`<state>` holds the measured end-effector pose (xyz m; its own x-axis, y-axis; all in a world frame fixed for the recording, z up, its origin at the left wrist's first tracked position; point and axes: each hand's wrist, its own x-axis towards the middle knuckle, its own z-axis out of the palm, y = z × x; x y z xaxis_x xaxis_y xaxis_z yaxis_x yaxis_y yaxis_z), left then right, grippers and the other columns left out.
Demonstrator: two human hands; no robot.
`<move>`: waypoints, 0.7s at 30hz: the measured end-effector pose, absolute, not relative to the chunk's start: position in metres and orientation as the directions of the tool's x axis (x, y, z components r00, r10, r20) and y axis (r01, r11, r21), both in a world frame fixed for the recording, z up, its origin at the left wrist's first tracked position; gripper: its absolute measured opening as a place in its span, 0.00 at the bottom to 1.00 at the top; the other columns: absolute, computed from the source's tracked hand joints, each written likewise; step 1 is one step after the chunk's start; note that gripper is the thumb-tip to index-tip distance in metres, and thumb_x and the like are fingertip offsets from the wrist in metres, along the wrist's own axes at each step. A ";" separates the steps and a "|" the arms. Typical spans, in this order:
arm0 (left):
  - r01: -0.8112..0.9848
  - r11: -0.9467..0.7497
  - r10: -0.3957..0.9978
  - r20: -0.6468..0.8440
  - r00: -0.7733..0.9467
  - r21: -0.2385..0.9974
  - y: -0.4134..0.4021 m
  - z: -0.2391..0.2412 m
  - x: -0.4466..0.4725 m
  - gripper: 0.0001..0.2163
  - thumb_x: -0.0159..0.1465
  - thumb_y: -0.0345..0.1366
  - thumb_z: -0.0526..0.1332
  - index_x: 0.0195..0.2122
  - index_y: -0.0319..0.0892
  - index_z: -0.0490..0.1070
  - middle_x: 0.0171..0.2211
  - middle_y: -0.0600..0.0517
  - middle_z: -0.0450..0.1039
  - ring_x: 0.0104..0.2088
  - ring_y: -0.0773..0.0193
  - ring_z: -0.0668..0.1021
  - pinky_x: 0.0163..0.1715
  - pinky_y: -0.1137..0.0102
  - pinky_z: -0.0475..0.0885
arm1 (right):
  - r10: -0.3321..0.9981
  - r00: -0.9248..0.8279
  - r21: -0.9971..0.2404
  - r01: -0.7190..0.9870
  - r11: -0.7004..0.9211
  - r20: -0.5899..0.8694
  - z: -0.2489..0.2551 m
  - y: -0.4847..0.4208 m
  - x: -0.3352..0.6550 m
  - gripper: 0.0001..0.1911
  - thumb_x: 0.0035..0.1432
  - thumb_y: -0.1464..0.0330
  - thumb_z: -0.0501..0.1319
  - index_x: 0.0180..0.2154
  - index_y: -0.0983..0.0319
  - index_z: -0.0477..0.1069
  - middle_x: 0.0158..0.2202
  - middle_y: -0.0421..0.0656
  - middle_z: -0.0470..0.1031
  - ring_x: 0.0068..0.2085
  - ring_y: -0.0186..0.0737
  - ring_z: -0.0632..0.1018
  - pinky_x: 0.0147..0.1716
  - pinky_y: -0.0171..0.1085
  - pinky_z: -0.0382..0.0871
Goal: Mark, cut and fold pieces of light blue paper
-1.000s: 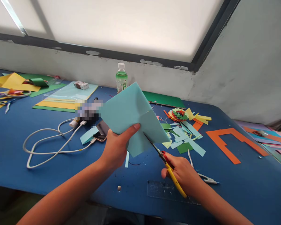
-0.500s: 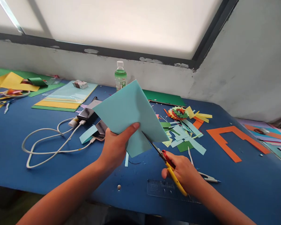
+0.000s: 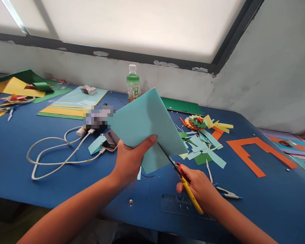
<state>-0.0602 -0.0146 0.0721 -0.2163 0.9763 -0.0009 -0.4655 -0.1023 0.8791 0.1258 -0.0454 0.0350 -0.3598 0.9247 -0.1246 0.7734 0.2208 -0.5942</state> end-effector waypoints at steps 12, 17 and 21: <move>-0.438 -0.093 0.971 -0.015 -0.239 0.894 -0.015 0.075 -0.060 0.13 0.46 0.35 0.71 0.33 0.38 0.75 0.32 0.50 0.77 0.31 0.60 0.78 0.30 0.68 0.75 | 0.924 -0.361 -0.594 0.774 0.219 -0.130 0.035 -0.045 0.126 0.06 0.51 0.68 0.50 0.24 0.57 0.52 0.21 0.39 0.77 0.22 0.39 0.69 0.25 0.35 0.56; -0.440 -0.088 0.969 -0.026 -0.247 0.894 -0.016 0.075 -0.059 0.13 0.46 0.35 0.71 0.33 0.38 0.75 0.31 0.50 0.78 0.31 0.60 0.78 0.29 0.69 0.76 | 0.914 -0.381 -0.622 0.752 0.220 -0.136 0.034 -0.044 0.127 0.04 0.51 0.68 0.49 0.25 0.57 0.54 0.23 0.40 0.78 0.24 0.40 0.71 0.26 0.34 0.58; -0.451 -0.094 0.969 -0.022 -0.245 0.888 -0.016 0.076 -0.058 0.13 0.45 0.34 0.71 0.33 0.39 0.75 0.31 0.50 0.78 0.31 0.61 0.78 0.29 0.70 0.76 | 0.919 -0.376 -0.613 0.756 0.230 -0.119 0.034 -0.044 0.128 0.05 0.52 0.66 0.50 0.25 0.57 0.54 0.23 0.40 0.78 0.23 0.40 0.71 0.25 0.34 0.57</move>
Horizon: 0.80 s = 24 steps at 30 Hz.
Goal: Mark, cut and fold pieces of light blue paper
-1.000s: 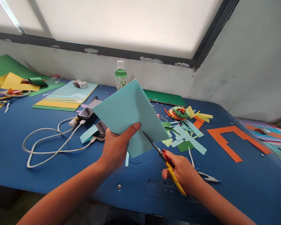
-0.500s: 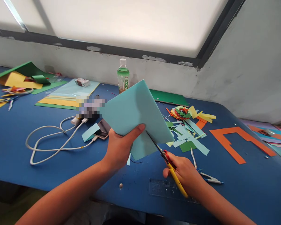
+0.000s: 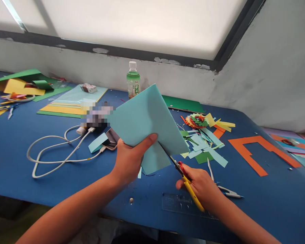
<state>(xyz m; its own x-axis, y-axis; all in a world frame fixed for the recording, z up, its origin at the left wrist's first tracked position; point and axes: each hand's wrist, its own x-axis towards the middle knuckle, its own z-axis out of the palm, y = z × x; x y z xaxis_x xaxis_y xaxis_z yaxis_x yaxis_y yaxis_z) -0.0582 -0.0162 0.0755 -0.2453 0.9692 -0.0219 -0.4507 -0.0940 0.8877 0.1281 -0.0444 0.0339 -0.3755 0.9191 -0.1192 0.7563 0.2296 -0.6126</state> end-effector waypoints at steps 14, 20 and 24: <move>-0.488 -0.222 0.922 0.020 -0.386 0.844 -0.010 0.083 -0.061 0.18 0.47 0.33 0.70 0.39 0.39 0.72 0.33 0.51 0.77 0.36 0.58 0.79 0.34 0.68 0.76 | 0.948 -0.292 -0.436 0.875 0.210 -0.128 0.032 -0.037 0.132 0.10 0.51 0.63 0.56 0.23 0.58 0.56 0.18 0.38 0.68 0.20 0.37 0.66 0.20 0.33 0.50; -0.536 -0.200 0.925 -0.022 -0.378 0.820 -0.008 0.085 -0.063 0.20 0.49 0.33 0.69 0.44 0.45 0.69 0.38 0.55 0.76 0.41 0.61 0.77 0.37 0.71 0.75 | 0.972 -0.192 -0.684 0.728 0.049 -0.135 0.029 -0.024 0.145 0.09 0.49 0.61 0.56 0.24 0.59 0.64 0.20 0.39 0.70 0.22 0.37 0.67 0.21 0.34 0.58; -0.537 -0.125 0.966 -0.020 -0.257 0.834 -0.010 0.078 -0.059 0.18 0.50 0.34 0.69 0.42 0.42 0.71 0.37 0.51 0.77 0.39 0.59 0.78 0.35 0.71 0.75 | 0.975 -0.179 -0.940 0.336 -0.065 -0.132 0.024 -0.022 0.137 0.17 0.45 0.53 0.57 0.25 0.60 0.61 0.28 0.42 0.72 0.22 0.35 0.71 0.16 0.34 0.65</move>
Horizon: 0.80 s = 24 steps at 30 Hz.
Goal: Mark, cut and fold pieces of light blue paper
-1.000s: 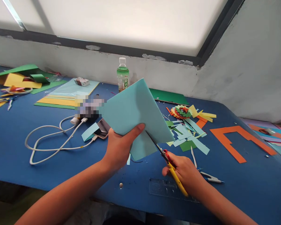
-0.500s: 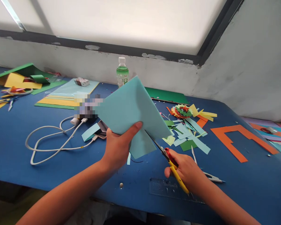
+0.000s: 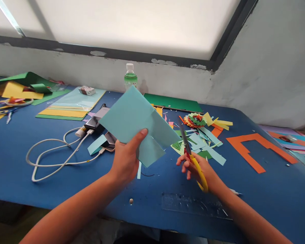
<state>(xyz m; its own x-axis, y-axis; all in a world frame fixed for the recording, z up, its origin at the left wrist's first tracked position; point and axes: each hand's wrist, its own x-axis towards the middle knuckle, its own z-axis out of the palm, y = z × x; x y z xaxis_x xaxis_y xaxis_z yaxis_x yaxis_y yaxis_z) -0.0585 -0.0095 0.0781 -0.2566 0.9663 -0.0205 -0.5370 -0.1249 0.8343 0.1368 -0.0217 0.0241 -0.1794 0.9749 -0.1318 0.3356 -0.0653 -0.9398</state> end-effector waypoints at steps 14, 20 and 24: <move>-0.436 0.087 0.995 -0.095 0.004 0.896 -0.019 0.051 -0.043 0.18 0.49 0.31 0.70 0.42 0.42 0.73 0.38 0.50 0.78 0.38 0.59 0.78 0.39 0.68 0.74 | 0.998 0.057 -0.996 -0.083 -0.032 -0.037 0.035 -0.039 0.115 0.24 0.40 0.63 0.68 0.23 0.58 0.50 0.16 0.30 0.62 0.17 0.31 0.71 0.16 0.29 0.64; -0.399 0.074 0.996 -0.084 -0.007 0.914 -0.018 0.049 -0.043 0.18 0.49 0.31 0.70 0.42 0.41 0.74 0.39 0.49 0.77 0.39 0.58 0.78 0.39 0.67 0.74 | 0.997 0.075 -1.000 -0.024 -0.003 -0.005 0.034 -0.040 0.119 0.22 0.41 0.64 0.67 0.22 0.58 0.50 0.21 0.31 0.58 0.17 0.29 0.68 0.17 0.30 0.64; -0.383 0.079 0.997 -0.081 0.011 0.920 -0.018 0.049 -0.043 0.14 0.49 0.32 0.69 0.39 0.41 0.75 0.38 0.49 0.77 0.39 0.58 0.77 0.39 0.67 0.74 | 0.998 0.052 -1.000 0.023 0.018 0.020 0.031 -0.041 0.123 0.22 0.43 0.64 0.66 0.23 0.58 0.49 0.22 0.31 0.58 0.18 0.29 0.68 0.19 0.31 0.64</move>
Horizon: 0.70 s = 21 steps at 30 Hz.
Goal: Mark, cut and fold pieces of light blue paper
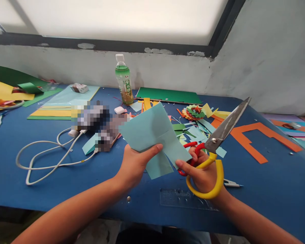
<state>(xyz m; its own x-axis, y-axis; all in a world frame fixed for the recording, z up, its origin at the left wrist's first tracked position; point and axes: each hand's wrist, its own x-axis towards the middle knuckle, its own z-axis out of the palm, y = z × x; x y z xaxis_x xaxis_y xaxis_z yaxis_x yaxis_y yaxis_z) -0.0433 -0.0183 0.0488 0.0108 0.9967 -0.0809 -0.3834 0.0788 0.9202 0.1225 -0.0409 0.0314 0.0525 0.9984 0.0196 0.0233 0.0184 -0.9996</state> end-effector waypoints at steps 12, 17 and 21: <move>-0.297 0.135 0.987 -0.101 0.125 0.945 -0.007 0.062 -0.057 0.17 0.47 0.32 0.71 0.40 0.40 0.73 0.39 0.50 0.77 0.40 0.58 0.78 0.39 0.68 0.74 | 0.971 -0.238 -0.996 0.082 0.041 0.021 0.036 -0.026 0.157 0.21 0.47 0.50 0.58 0.23 0.59 0.54 0.22 0.35 0.60 0.17 0.28 0.60 0.14 0.31 0.53; -0.174 0.209 0.955 -0.162 0.246 0.962 0.004 0.074 -0.072 0.18 0.50 0.36 0.69 0.42 0.42 0.71 0.41 0.48 0.76 0.38 0.57 0.78 0.34 0.69 0.75 | 0.931 -0.318 -0.731 0.677 0.091 -0.179 0.057 -0.015 0.195 0.06 0.49 0.70 0.55 0.25 0.59 0.56 0.19 0.34 0.62 0.20 0.31 0.59 0.20 0.32 0.54; -0.101 0.140 0.973 -0.118 0.201 0.985 0.011 0.078 -0.082 0.18 0.49 0.38 0.69 0.41 0.43 0.71 0.39 0.51 0.76 0.37 0.60 0.79 0.33 0.70 0.75 | 0.938 -0.312 -0.568 0.804 0.177 -0.149 0.072 -0.014 0.212 0.06 0.45 0.70 0.55 0.30 0.59 0.60 0.21 0.36 0.68 0.22 0.36 0.66 0.21 0.33 0.59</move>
<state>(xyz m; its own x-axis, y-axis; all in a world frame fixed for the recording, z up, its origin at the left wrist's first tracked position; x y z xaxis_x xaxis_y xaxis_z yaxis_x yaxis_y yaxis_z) -0.0822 0.0111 0.0784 0.2010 0.9725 -0.1176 -0.1012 0.1400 0.9850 0.2116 -0.0143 0.0720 -0.3119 0.9384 -0.1487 0.8039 0.1772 -0.5677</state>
